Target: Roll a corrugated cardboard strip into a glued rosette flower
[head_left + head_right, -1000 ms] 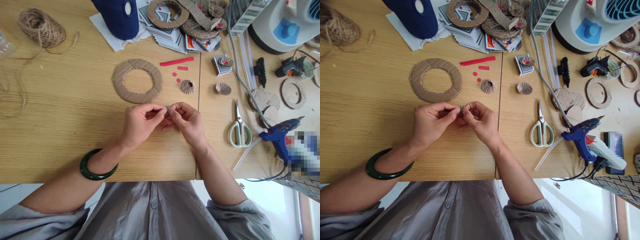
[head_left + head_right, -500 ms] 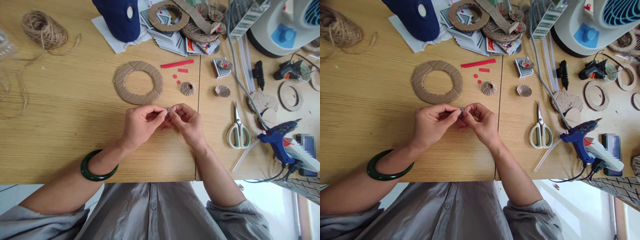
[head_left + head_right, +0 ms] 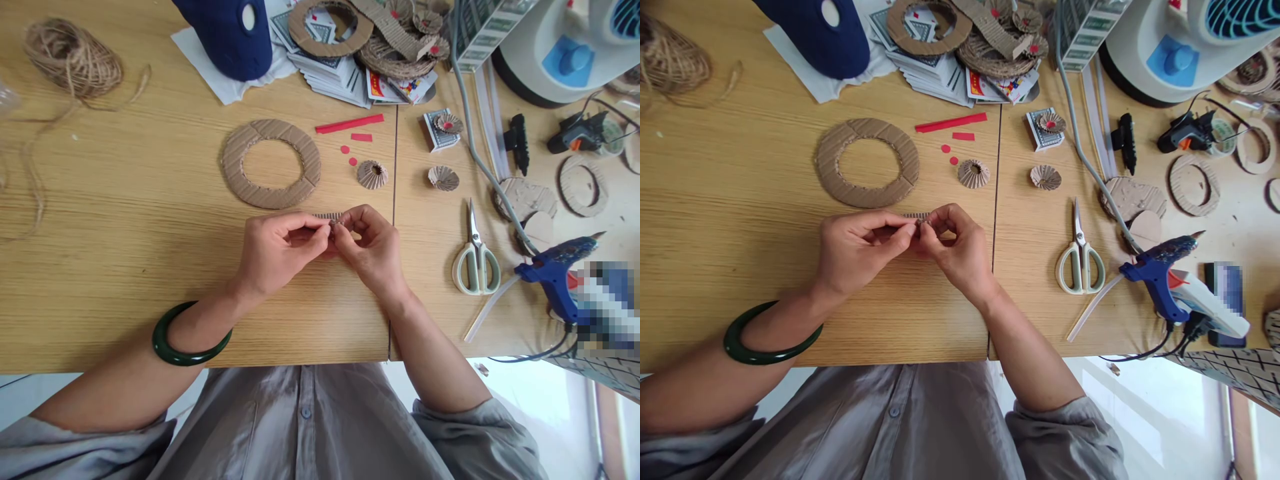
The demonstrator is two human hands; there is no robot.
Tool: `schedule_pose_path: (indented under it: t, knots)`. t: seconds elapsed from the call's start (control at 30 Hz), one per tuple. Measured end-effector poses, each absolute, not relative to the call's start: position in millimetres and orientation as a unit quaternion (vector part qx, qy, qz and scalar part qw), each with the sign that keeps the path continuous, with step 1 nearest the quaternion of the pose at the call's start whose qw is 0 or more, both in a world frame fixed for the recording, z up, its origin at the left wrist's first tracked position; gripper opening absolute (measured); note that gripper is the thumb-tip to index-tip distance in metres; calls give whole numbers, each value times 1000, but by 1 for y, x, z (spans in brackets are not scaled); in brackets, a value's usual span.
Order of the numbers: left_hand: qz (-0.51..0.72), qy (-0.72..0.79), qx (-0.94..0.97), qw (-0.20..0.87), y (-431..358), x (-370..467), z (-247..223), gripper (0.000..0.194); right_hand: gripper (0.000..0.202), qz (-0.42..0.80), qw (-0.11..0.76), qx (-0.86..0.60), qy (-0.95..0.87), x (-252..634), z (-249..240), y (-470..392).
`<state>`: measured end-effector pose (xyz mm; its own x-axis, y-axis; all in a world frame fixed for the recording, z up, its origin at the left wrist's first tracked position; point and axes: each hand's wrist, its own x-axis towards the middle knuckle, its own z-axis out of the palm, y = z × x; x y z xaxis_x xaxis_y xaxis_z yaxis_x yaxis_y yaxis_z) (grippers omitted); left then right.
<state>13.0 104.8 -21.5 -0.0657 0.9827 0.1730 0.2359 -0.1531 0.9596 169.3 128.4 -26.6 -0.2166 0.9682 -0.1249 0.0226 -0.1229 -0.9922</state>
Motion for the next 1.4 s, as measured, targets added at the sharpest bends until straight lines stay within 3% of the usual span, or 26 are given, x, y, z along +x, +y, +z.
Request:
schedule_pose_path:
  t: [0.27, 0.8, 1.4]
  knots:
    - [479, 541, 566, 397, 110, 7, -24, 4, 40, 617, 412, -445, -502, 174, -24, 131]
    - [486, 550, 535, 419, 109, 10, -22, 10, 38, 709, 388, -413, -420, 173, -22, 132]
    - [481, 560, 502, 451, 110, 11, -24, 10, 41, 653, 372, -456, -477, 168, -33, 131]
